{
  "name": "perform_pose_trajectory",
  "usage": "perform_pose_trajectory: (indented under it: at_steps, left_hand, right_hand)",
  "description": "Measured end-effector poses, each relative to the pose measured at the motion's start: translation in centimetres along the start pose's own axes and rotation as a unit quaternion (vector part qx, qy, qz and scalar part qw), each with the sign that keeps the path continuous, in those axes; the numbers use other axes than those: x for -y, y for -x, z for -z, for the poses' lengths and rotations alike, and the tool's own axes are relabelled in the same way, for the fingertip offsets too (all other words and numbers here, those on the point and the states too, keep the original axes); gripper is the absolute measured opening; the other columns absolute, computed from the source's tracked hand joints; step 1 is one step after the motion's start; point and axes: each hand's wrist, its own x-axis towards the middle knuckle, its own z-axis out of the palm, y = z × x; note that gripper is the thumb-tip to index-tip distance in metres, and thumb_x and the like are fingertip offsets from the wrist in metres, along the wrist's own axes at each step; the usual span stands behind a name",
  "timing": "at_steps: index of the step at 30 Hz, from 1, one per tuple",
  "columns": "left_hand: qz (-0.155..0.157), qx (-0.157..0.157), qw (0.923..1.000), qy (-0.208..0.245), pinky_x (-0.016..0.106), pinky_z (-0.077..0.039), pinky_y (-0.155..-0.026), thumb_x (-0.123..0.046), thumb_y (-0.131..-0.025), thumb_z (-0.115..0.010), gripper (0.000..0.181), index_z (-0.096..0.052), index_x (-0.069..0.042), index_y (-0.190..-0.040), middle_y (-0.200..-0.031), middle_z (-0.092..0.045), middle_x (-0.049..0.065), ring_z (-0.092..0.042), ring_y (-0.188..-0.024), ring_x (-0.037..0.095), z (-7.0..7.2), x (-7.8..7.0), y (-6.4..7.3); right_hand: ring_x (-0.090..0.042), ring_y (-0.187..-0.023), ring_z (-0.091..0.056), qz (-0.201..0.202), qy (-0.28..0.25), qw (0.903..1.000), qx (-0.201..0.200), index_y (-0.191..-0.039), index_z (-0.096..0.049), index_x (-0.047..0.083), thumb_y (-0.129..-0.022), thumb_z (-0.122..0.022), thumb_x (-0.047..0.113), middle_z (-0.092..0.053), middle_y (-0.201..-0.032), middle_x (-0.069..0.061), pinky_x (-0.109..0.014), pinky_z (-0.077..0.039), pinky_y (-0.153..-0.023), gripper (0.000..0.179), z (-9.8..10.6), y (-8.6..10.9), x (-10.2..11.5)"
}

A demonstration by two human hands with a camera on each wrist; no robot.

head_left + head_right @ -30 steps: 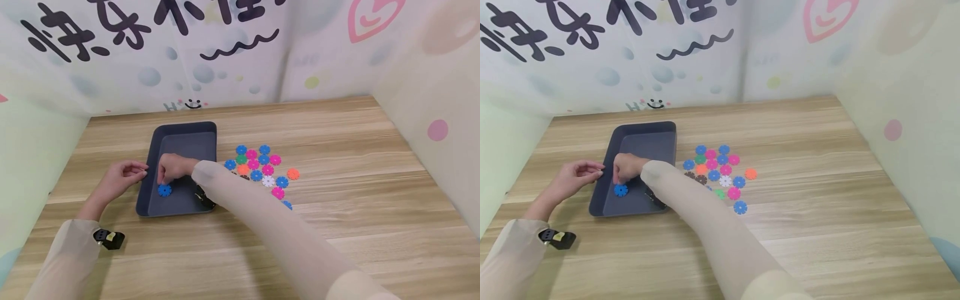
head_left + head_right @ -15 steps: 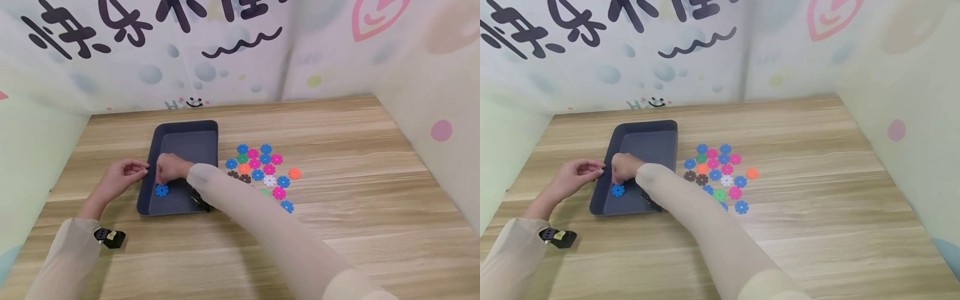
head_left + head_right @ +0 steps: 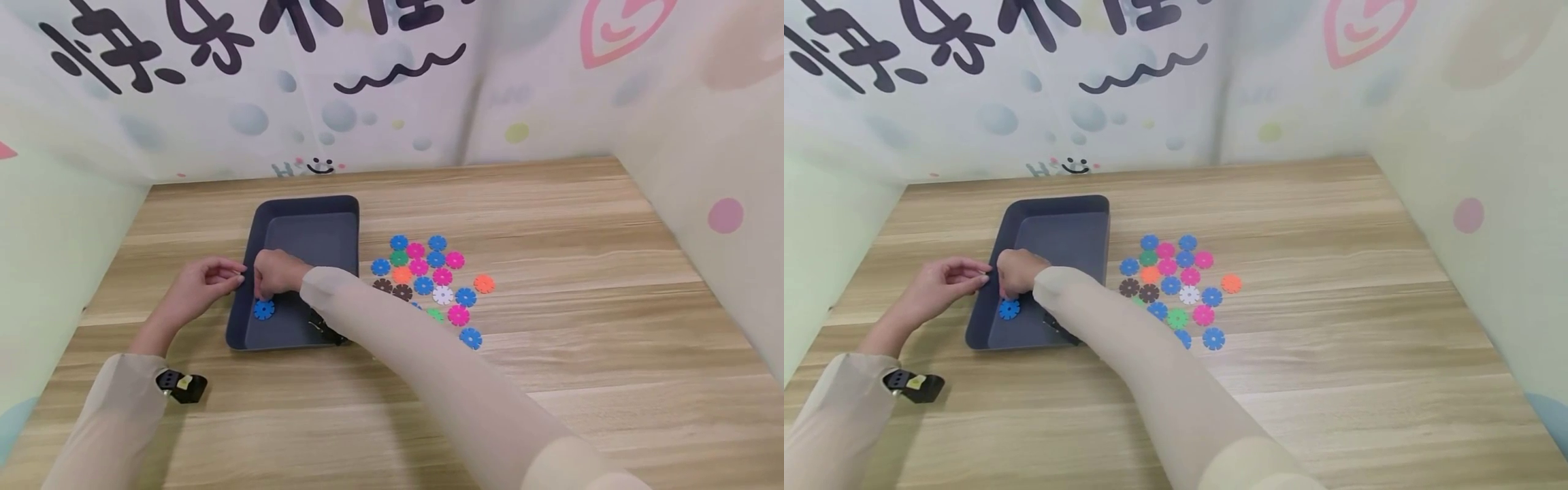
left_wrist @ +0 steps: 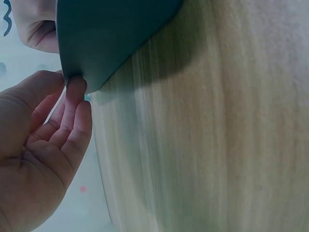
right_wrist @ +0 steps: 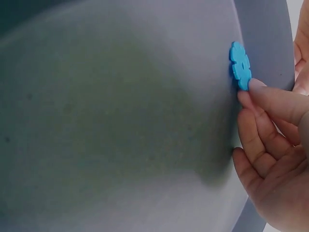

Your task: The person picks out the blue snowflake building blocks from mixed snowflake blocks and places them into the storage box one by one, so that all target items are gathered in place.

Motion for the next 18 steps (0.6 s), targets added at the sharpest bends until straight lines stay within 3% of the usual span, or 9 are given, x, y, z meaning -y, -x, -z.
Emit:
perform_pose_trajectory:
  at_steps: [18]
  left_hand:
    - [0.002,0.004,1.0,-0.005,0.014,-0.047,-0.062,-0.009,-0.09,-0.058,0.026,-0.059,0.009,-0.108,-0.095,-0.062,0.023,-0.06,-0.072,0.006,-0.02,-0.02,-0.08]
  right_hand:
    - [-0.005,-0.067,-0.056,-0.04,-0.006,0.9992,0.0,-0.073,-0.071,0.015,-0.081,-0.069,0.01,-0.067,-0.075,0.008,-0.016,-0.044,-0.059,0.01,-0.38,-0.86,0.27]
